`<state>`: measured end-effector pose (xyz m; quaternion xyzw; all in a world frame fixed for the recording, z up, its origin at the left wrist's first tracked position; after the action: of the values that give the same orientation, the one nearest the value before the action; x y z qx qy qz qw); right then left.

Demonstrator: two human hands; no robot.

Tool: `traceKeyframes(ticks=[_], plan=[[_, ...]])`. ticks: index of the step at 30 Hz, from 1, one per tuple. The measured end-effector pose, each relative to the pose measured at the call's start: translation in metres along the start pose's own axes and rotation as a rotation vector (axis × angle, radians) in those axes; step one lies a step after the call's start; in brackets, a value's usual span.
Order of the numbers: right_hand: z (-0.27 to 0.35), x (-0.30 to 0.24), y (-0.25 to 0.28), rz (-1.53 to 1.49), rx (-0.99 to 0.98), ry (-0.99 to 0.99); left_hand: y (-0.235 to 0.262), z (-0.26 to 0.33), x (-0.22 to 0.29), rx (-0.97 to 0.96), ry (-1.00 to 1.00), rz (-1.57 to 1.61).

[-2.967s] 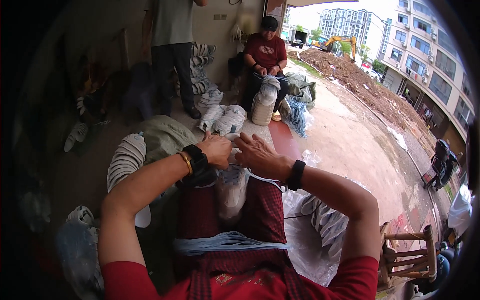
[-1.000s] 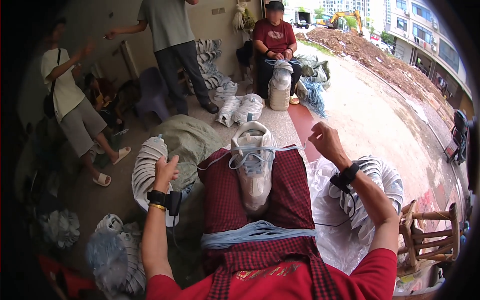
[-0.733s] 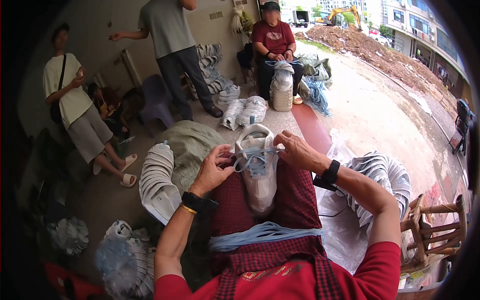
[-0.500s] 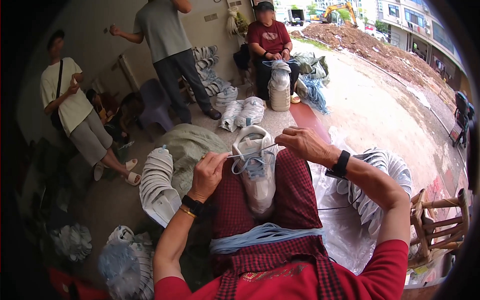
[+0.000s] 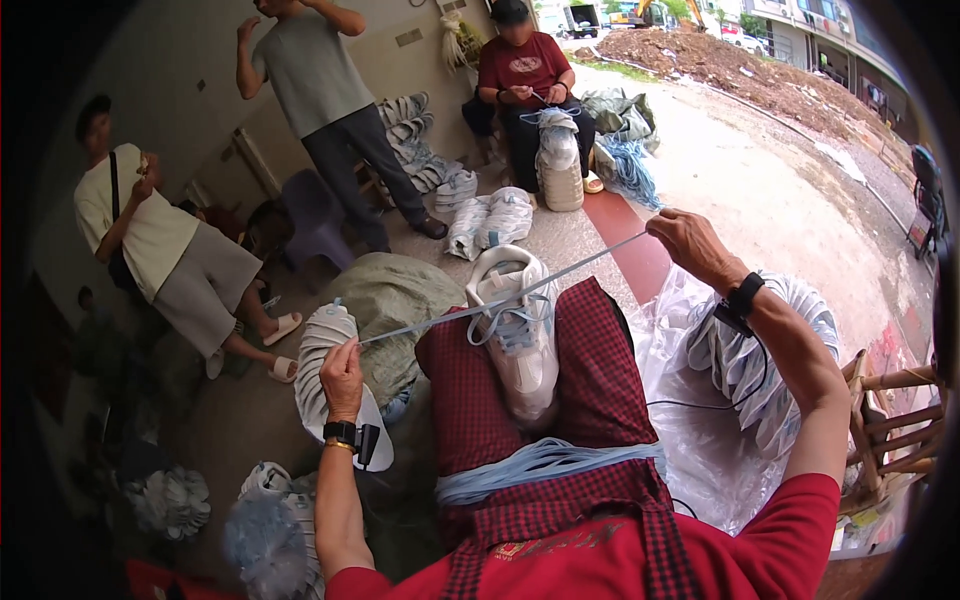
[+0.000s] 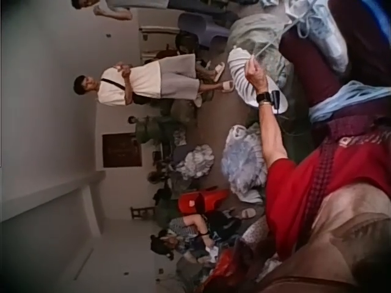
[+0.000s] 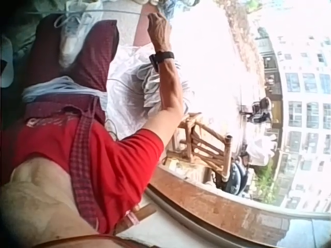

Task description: Lacing a white sneaker while sitting in a workshop.

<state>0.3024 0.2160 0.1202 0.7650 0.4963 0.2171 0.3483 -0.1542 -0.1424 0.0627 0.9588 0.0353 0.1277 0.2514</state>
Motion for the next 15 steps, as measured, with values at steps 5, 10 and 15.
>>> traceKeyframes(ticks=[5, 10, 15], plan=[[0.003, -0.016, 0.021, 0.035, 0.303, 0.075, 0.005, 0.015, -0.022, 0.012, 0.014, -0.13], [0.001, -0.068, 0.004, -0.472, 0.565, -0.258, -0.02, 0.009, -0.011, 0.0, 0.031, -0.154], [-0.022, -0.122, -0.059, -1.003, 0.111, -0.374, -0.066, -0.051, 0.074, 0.023, 0.048, 0.346]])
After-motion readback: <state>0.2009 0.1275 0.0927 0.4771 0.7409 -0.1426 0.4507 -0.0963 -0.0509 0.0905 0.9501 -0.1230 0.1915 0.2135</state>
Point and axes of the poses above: each hand's wrist, its own z-axis away from the middle knuckle, its own y-axis out of the back of the hand, x = y × z, the point moved 3 cm from there along -z, towards the middle knuckle, and after that the axes turned 5 degrees about x, right-handed, at the moved point
